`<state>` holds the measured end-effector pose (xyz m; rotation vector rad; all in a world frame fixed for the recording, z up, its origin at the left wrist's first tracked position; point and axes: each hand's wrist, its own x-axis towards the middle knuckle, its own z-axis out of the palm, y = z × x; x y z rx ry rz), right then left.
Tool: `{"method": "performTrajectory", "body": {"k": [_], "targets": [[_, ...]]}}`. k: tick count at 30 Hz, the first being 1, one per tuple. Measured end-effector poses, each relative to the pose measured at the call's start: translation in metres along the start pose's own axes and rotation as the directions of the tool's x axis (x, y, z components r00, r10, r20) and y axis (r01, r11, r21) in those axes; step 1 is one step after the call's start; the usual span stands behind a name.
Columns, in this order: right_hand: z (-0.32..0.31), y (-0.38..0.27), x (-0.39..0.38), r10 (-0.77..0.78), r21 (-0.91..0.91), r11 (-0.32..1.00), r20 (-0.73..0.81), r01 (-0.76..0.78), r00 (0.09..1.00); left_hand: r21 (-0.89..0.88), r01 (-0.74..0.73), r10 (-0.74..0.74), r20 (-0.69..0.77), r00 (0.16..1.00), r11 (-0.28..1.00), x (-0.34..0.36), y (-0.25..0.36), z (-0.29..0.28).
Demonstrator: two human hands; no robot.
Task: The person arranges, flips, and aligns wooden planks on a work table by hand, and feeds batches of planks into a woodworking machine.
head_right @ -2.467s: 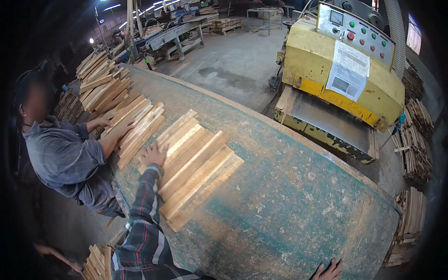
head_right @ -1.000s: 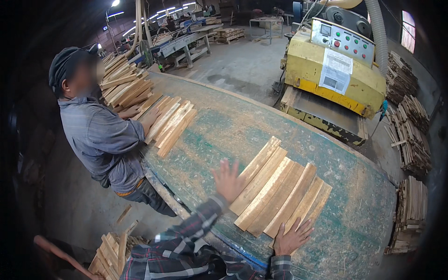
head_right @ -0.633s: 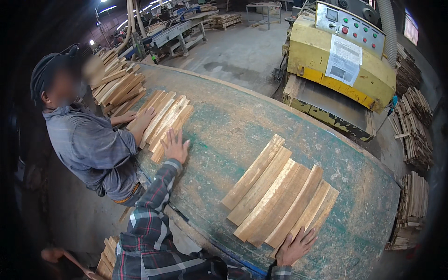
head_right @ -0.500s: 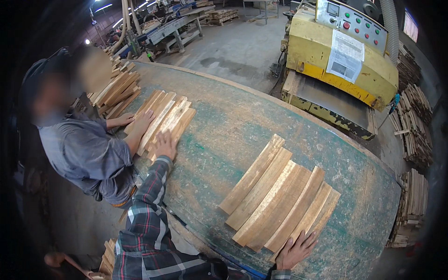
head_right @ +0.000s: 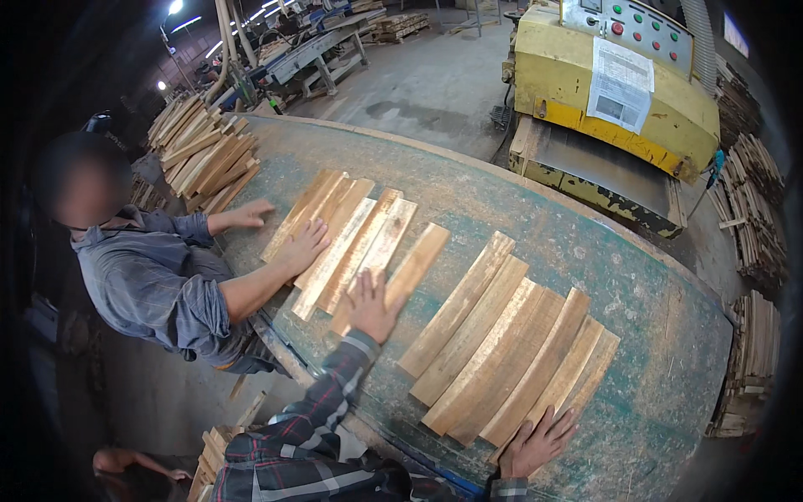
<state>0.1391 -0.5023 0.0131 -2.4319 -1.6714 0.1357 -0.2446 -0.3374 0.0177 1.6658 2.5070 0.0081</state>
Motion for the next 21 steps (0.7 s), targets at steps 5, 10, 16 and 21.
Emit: {"method": "performTrajectory", "body": {"k": [5,10,16,21], "targets": [[0.003,0.003,-0.002,-0.014,0.079,0.997,-0.022,0.015,1.0,-0.011,-0.075,0.073,-0.1,0.992,0.997,-0.037,0.047,0.021],[0.001,0.002,-0.003,-0.001,0.076,0.997,-0.033,0.004,0.999,-0.115,-0.095,0.083,-0.103,0.991,0.989,-0.042,0.051,0.016],[-0.001,0.005,-0.008,-0.002,0.021,1.0,-0.024,0.003,1.0,-0.139,-0.125,0.111,-0.104,0.988,0.982,-0.053,0.05,0.019],[0.003,0.051,-0.021,0.012,-0.131,0.991,-0.035,-0.016,0.999,-0.08,-0.238,0.222,-0.173,0.96,0.968,-0.079,0.076,0.041]]}}
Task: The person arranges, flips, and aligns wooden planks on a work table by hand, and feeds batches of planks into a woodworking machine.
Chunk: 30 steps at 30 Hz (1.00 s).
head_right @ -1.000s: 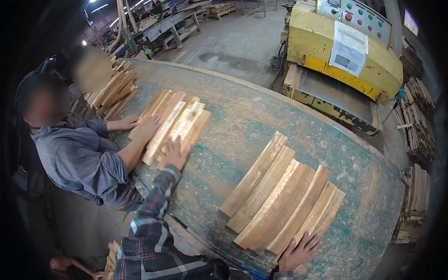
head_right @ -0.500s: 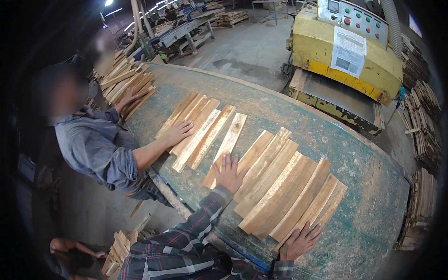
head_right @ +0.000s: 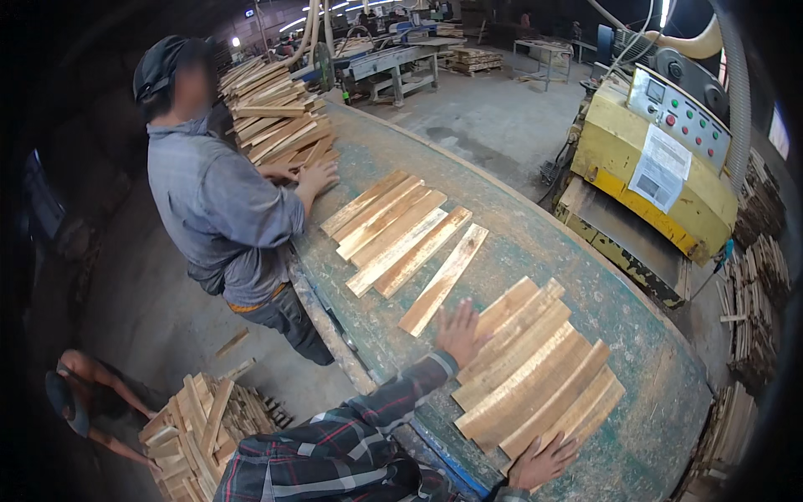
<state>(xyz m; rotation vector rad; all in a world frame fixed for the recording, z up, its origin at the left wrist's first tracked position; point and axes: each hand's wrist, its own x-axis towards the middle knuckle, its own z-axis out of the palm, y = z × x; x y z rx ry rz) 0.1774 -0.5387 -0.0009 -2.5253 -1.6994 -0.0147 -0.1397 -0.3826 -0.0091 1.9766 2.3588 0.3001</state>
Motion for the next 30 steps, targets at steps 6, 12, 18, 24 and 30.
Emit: {"method": "performTrajectory", "body": {"k": [6,12,18,24,30], "targets": [[0.005,0.041,0.007,0.016,0.014,1.0,0.004,-0.016,1.0,-0.055,-0.09,0.089,-0.018,0.996,0.994,-0.004,0.041,0.003],[-0.043,0.049,-0.028,-0.208,-0.008,0.977,0.132,0.211,0.969,-0.155,-0.551,0.559,0.015,0.829,0.82,-0.091,0.056,-0.021],[-0.03,0.093,-0.062,-0.424,-0.044,0.904,0.023,0.424,0.906,-0.253,-0.654,0.701,0.274,0.658,0.713,-0.152,0.067,-0.037],[-0.032,0.114,-0.042,-0.273,0.449,0.868,0.073,0.212,0.959,-0.166,-0.776,0.751,-0.194,0.631,0.609,-0.153,0.063,0.024],[-0.033,0.111,-0.023,-0.237,0.452,0.878,0.12,0.159,0.964,-0.105,-0.708,0.715,0.138,0.685,0.698,-0.127,0.087,-0.007]]}}
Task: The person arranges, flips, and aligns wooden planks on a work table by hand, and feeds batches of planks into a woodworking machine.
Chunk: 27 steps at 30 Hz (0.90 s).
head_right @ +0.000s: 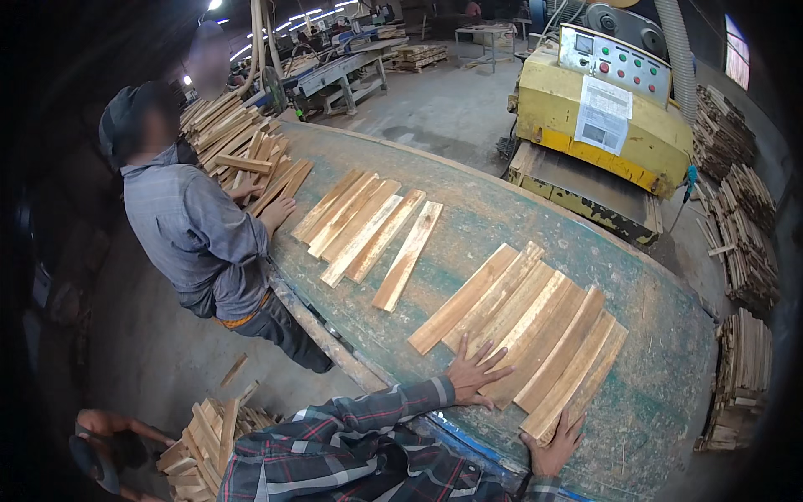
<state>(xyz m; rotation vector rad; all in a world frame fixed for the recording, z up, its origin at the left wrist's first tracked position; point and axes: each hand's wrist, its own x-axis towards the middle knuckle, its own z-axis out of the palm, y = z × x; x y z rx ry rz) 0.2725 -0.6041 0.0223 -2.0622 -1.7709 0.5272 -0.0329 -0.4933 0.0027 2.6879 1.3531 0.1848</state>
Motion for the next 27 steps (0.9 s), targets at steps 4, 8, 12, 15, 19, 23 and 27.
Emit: {"method": "performTrajectory", "body": {"k": [4,8,12,15,19,23,27], "targets": [[0.004,-0.001,0.008,0.031,-0.003,1.0,0.027,-0.031,0.999,0.043,0.019,-0.007,-0.251,0.968,0.999,-0.004,-0.005,0.022],[-0.001,0.006,0.007,0.036,-0.087,0.995,-0.018,-0.037,0.999,0.056,0.161,-0.166,0.1,0.981,0.985,-0.013,-0.028,-0.054],[0.012,0.011,0.019,-0.004,-0.014,1.0,-0.026,0.004,1.0,0.055,0.398,-0.399,0.012,0.917,0.916,-0.026,-0.075,-0.041],[0.02,0.007,0.023,-0.07,-0.016,0.997,-0.083,0.069,0.994,0.048,0.413,-0.413,-0.01,0.911,0.91,-0.032,-0.086,-0.025],[0.015,0.008,0.023,-0.05,-0.083,0.995,-0.025,0.048,0.998,0.071,0.344,-0.33,-0.156,0.931,0.936,-0.034,-0.081,-0.003],[0.01,0.01,0.018,-0.046,-0.16,0.986,-0.007,0.045,0.999,0.057,0.28,-0.285,0.1,0.953,0.958,-0.034,-0.05,-0.039],[0.014,-0.004,0.023,-0.04,-0.119,0.992,-0.038,0.035,0.998,0.067,0.285,-0.289,0.054,0.956,0.956,-0.037,-0.055,-0.026]]}}
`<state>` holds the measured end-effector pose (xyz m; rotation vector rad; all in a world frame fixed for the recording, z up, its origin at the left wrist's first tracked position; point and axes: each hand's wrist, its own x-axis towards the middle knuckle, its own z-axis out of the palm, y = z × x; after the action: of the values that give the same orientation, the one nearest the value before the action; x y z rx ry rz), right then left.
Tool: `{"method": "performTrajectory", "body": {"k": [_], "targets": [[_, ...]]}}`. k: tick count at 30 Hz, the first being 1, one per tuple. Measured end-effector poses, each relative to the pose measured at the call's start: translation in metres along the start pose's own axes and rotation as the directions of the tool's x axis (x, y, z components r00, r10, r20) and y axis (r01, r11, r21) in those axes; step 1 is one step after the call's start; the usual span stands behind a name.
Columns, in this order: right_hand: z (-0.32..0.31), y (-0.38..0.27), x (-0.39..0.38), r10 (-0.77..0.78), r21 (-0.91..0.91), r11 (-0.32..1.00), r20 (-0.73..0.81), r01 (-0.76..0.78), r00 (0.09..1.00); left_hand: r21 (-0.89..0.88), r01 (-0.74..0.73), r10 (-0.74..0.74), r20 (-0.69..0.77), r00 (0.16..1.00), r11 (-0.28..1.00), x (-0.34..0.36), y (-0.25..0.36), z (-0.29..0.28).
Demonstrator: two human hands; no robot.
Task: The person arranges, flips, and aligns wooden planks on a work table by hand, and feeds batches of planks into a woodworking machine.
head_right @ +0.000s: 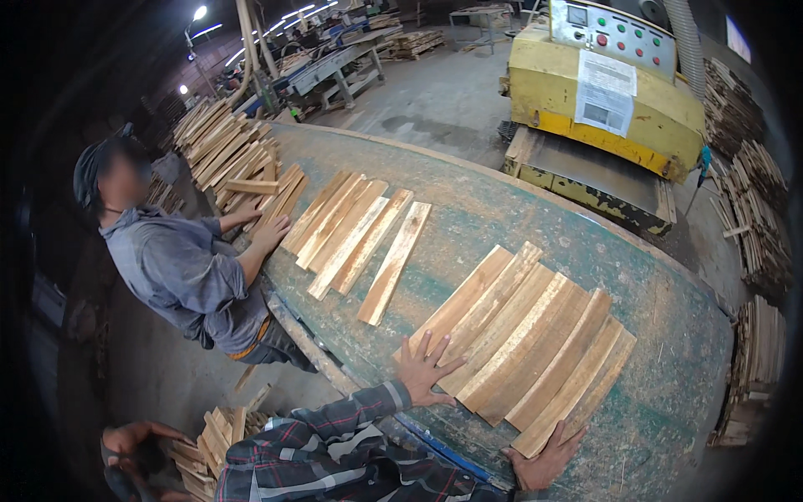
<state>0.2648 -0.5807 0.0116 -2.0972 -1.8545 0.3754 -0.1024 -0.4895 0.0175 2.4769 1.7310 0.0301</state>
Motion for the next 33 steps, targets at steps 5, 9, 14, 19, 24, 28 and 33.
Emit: {"method": "performTrajectory", "body": {"k": [5,9,14,19,24,28,33], "targets": [[0.008,0.007,0.0,-0.034,0.06,0.998,-0.054,0.037,0.998,0.014,-0.009,0.01,-0.053,0.999,1.0,0.005,0.003,0.006],[0.005,-0.002,0.001,0.011,0.117,0.993,-0.054,-0.005,0.998,0.035,-0.01,0.011,-0.023,1.0,0.999,0.007,0.004,0.003],[-0.01,-0.017,0.007,0.034,0.058,0.998,0.036,-0.036,0.999,0.05,-0.02,0.022,-0.054,0.998,0.999,0.006,0.001,0.01],[-0.01,-0.016,0.009,-0.026,0.04,0.999,-0.041,0.028,0.999,0.046,-0.009,0.01,-0.015,1.0,0.999,0.007,0.002,0.012],[-0.013,-0.015,0.009,-0.056,0.054,0.997,-0.054,0.059,0.997,-0.014,-0.011,0.011,-0.035,0.999,1.0,0.008,0.002,0.008],[-0.005,-0.002,0.002,-0.12,0.099,0.986,-0.101,0.13,0.988,-0.123,0.005,-0.014,-0.074,0.997,0.992,0.006,0.0,0.008],[-0.005,0.005,0.004,-0.13,0.256,0.954,-0.122,0.158,0.984,-0.108,0.052,-0.064,-0.114,0.991,0.993,0.006,0.002,0.007]]}}
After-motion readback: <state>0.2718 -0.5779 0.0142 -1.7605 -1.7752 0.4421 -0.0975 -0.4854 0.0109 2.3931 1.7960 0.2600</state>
